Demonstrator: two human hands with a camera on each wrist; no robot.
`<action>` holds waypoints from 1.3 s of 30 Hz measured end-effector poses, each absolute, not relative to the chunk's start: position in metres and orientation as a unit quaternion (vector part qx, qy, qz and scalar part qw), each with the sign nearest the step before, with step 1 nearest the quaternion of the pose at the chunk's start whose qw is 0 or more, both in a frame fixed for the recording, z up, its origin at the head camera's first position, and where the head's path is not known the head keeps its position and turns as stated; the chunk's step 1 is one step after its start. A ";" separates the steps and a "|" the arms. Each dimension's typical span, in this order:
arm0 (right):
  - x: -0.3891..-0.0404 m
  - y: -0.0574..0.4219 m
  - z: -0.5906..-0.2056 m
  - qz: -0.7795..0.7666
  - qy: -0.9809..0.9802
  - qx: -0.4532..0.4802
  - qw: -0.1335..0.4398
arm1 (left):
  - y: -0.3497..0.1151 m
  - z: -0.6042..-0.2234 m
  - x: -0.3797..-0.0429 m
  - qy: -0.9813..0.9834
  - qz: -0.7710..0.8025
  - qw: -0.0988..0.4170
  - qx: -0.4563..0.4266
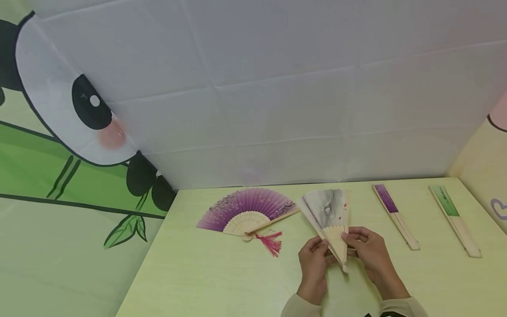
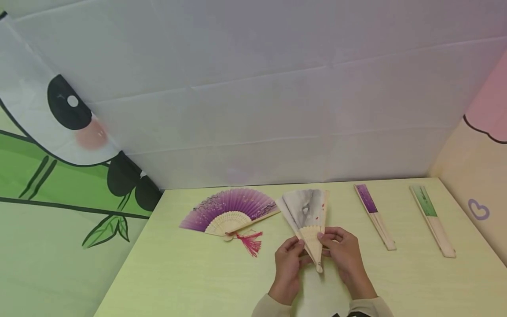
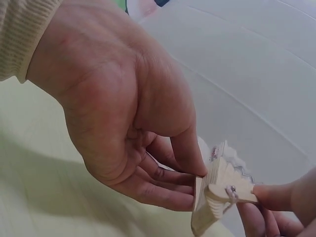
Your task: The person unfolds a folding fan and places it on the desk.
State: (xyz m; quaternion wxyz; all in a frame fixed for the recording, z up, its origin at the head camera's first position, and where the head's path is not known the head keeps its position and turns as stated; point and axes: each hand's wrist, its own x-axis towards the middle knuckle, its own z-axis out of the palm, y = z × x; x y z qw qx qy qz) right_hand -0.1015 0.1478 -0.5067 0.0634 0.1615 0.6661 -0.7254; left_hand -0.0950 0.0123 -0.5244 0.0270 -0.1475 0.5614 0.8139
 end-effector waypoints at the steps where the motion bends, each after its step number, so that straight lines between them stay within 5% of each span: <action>1: -0.101 0.148 -0.507 -0.726 0.665 0.162 0.062 | 0.012 -0.524 -0.095 0.559 0.816 0.023 -0.148; 39: -0.103 0.144 -0.514 -0.792 0.569 0.219 -0.021 | 0.011 -0.521 -0.095 0.484 0.847 -0.042 -0.219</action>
